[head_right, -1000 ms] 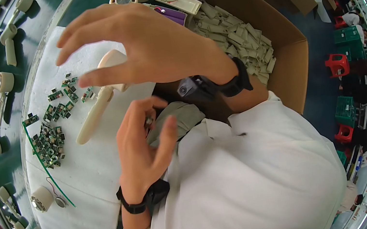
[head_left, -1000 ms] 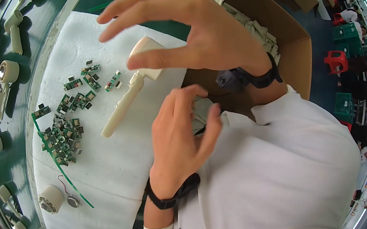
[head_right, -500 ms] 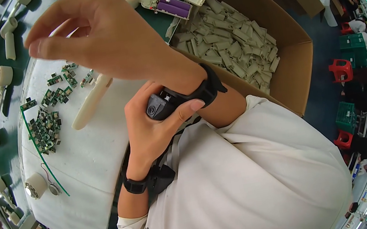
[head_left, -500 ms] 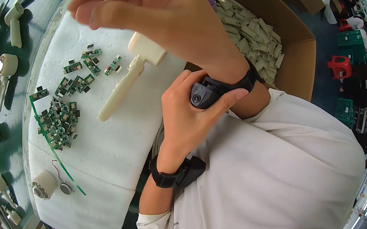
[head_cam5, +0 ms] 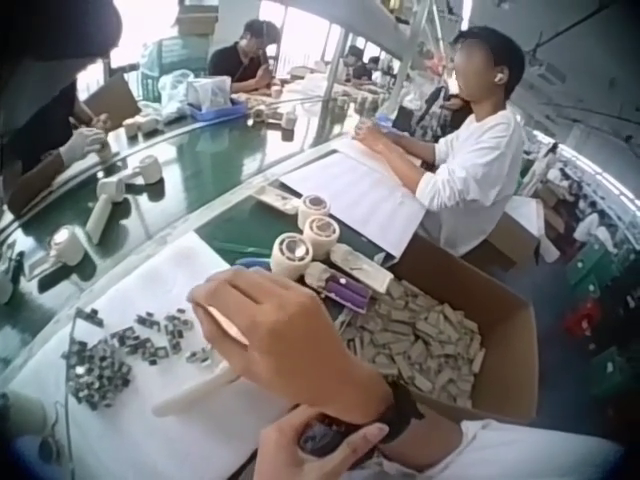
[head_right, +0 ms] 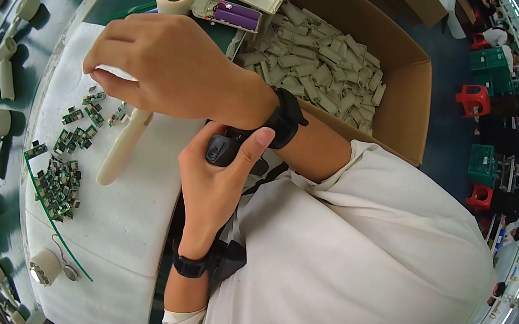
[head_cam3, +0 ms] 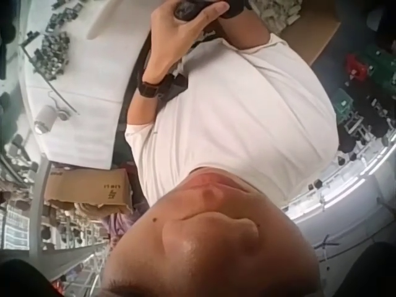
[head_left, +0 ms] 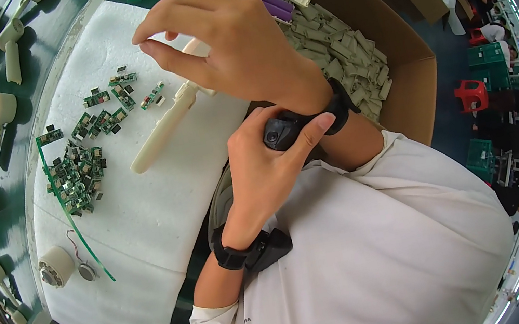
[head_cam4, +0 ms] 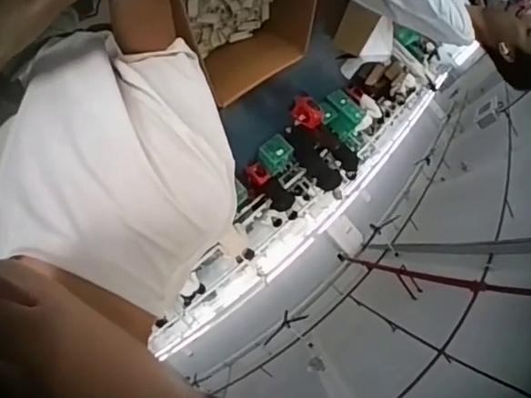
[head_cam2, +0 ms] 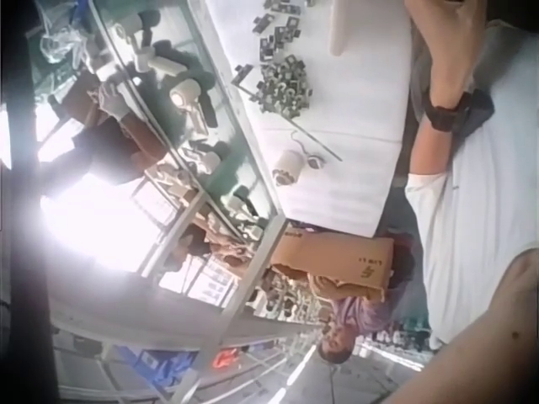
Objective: The person picks up a circuit board and a fan housing, connects the wires to the board, and fits the board into the housing. They then pick up a battery pack, connect its wires to the board, and place the battery pack into the housing before setting the assembly aside.
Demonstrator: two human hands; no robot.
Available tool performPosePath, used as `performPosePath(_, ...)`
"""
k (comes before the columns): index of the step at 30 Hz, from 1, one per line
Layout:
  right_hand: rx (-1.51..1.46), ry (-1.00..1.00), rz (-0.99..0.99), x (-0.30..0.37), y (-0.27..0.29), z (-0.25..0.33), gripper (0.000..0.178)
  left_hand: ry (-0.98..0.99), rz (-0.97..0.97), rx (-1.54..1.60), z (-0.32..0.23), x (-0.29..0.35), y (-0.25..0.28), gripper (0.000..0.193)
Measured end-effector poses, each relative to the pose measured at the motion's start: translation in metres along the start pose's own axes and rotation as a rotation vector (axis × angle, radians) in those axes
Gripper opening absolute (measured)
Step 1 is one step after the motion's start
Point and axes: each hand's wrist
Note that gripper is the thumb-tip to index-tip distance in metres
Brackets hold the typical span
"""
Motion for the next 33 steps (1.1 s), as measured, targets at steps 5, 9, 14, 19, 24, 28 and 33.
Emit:
performPosePath(5,-0.792,-0.569,-0.062,-0.014,0.007,0.026,0.021,-0.126,-0.046,-0.020,0.011,-0.002,-0.005,0.043)
performPosePath(9,-1.293,-0.758,-0.087,-0.018,0.009,0.021,0.024,-0.119,-0.042,-0.036,0.010,-0.006,-0.003,0.045)
performPosePath(14,-1.563,-0.899,-0.073,-0.016,0.004,0.014,0.025,-0.036,-0.052,-0.036,0.003,-0.003,-0.001,0.048)
performPosePath(19,-1.095,-0.904,-0.209,-0.008,-0.004,0.005,0.028,0.110,-0.027,0.019,-0.006,-0.004,0.005,0.047)
performPosePath(24,-0.565,-0.569,-0.262,0.000,-0.002,0.009,0.021,0.069,-0.068,-0.017,-0.003,-0.003,0.000,0.046)
performPosePath(28,-0.091,-0.289,-0.118,0.009,0.008,0.010,0.013,0.032,-0.075,0.036,0.002,-0.005,-0.001,0.048)
performPosePath(33,-0.893,-0.757,-0.351,0.003,0.018,0.004,0.013,0.001,-0.036,0.015,0.002,-0.006,-0.007,0.048)
Point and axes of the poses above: each hand's wrist, its own x-axis away from the middle knuckle, its own y-axis out of the back of the hand, z = x × y, and after that the axes turned 12 degrees about -x, right-handed
